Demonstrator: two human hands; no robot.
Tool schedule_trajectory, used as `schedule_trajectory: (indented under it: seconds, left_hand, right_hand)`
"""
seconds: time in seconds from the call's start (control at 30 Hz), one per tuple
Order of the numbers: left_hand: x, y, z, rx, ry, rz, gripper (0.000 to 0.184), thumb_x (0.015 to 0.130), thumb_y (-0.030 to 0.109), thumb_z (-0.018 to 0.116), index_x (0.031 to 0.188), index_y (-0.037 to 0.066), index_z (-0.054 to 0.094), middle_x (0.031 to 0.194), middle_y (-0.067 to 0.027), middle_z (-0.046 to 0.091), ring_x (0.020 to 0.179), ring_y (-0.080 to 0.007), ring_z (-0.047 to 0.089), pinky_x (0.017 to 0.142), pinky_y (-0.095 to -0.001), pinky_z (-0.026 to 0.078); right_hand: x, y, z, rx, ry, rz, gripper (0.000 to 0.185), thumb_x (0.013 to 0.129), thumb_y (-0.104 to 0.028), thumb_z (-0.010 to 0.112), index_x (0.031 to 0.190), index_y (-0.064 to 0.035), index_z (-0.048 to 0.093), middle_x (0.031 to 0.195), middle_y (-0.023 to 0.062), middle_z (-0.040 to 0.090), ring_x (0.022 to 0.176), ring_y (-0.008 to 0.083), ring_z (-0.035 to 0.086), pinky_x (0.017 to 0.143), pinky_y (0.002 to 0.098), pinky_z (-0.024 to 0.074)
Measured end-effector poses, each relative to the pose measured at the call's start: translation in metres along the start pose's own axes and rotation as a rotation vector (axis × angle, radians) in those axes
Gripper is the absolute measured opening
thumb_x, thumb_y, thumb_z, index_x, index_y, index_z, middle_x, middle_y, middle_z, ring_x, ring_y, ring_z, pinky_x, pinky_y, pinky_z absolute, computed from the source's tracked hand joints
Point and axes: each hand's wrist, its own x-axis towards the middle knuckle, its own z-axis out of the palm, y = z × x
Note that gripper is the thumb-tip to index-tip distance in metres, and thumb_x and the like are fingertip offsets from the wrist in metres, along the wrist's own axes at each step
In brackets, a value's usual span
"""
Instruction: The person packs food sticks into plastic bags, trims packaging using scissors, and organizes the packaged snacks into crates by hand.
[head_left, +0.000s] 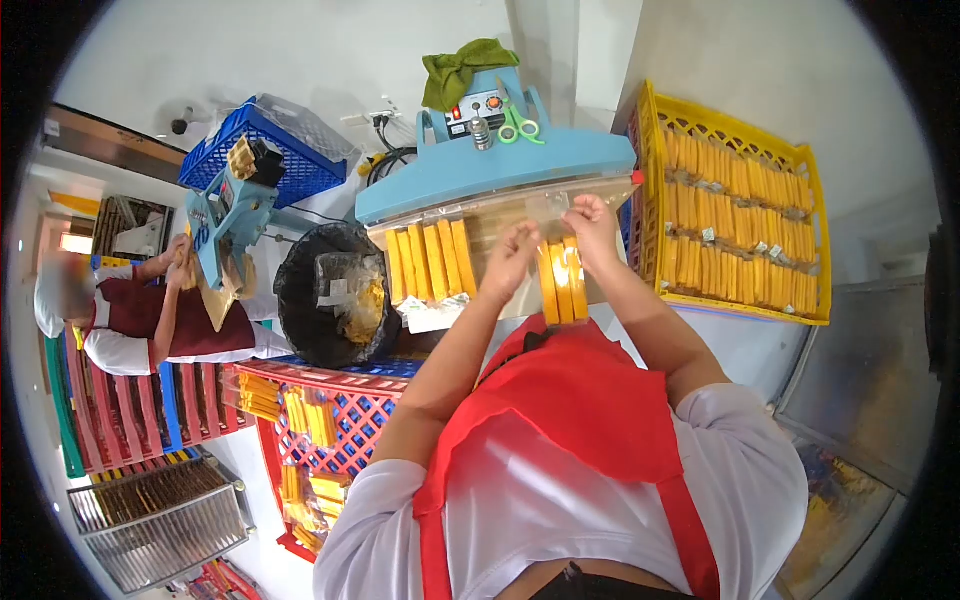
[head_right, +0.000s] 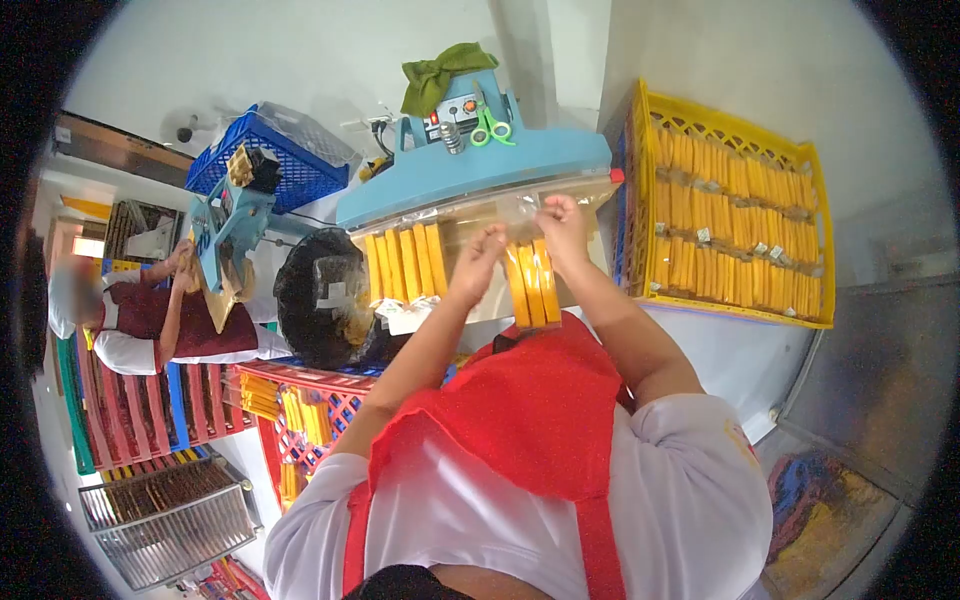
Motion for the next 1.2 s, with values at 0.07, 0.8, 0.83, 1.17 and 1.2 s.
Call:
schedule_trajectory:
  seconds: [0.07, 0.8, 0.83, 1.17, 1.2]
  left_hand:
    - [0.003, -0.021, 0.014, -0.054, 0.057, 0.078, 0.034, 0.083, 0.018, 0.054, 0.112, 0.002, 0.045, 0.108, -0.0048, 0.049, 0.098, -0.0119, 0.044, 0.086, -0.0253, 0.035]
    - [0.052, -0.011, 0.001, -0.041, 0.535, 0.066, 0.028, 0.081, 0.015, 0.057, 0.099, -0.004, 0.049, 0.091, -0.0064, 0.050, 0.081, -0.0102, 0.047, 0.070, -0.0247, 0.040]
    - [0.050, -0.012, -0.001, -0.042, 0.543, 0.065, 0.028, 0.081, 0.015, 0.057, 0.099, -0.004, 0.049, 0.091, -0.0064, 0.050, 0.081, -0.0102, 0.047, 0.070, -0.0247, 0.040]
    - [-0.107, 0.047, -0.095, 0.747, 0.563, 0.347, 0.014, 0.073, 0.003, 0.060, 0.087, 0.001, 0.059, 0.092, -0.0130, 0.057, 0.091, -0.0254, 0.053, 0.081, -0.0317, 0.041]
    - [-0.128, 0.037, -0.115, 0.781, 0.660, 0.319, 0.013, 0.073, 0.003, 0.060, 0.086, 0.001, 0.059, 0.089, -0.0118, 0.058, 0.088, -0.0247, 0.054, 0.080, -0.0315, 0.041]
  right_hand:
    - [0.005, 0.009, -0.003, -0.023, 0.035, 0.009, 0.028, 0.069, 0.005, 0.057, 0.093, -0.0022, 0.046, 0.076, 0.0044, 0.051, 0.067, 0.0113, 0.050, 0.061, 0.0234, 0.0414]
    - [-0.015, 0.017, 0.029, -0.260, -0.195, 0.064, 0.051, 0.083, -0.008, 0.052, 0.128, 0.0027, 0.029, 0.108, 0.0095, 0.051, 0.096, 0.0133, 0.048, 0.084, 0.0250, 0.0381]
    - [-0.015, 0.019, 0.033, -0.272, -0.195, 0.066, 0.051, 0.083, -0.008, 0.051, 0.128, 0.0028, 0.029, 0.109, 0.0097, 0.051, 0.096, 0.0130, 0.048, 0.084, 0.0248, 0.0382]
    - [-0.026, 0.031, 0.078, -0.287, -0.197, 0.053, 0.048, 0.083, -0.007, 0.050, 0.126, 0.0025, 0.032, 0.105, 0.0085, 0.052, 0.090, 0.0111, 0.048, 0.081, 0.0235, 0.0386]
    - [-0.025, 0.034, 0.079, -0.291, -0.213, 0.058, 0.048, 0.083, -0.007, 0.050, 0.126, 0.0025, 0.032, 0.105, 0.0085, 0.052, 0.090, 0.0111, 0.048, 0.081, 0.0235, 0.0386]
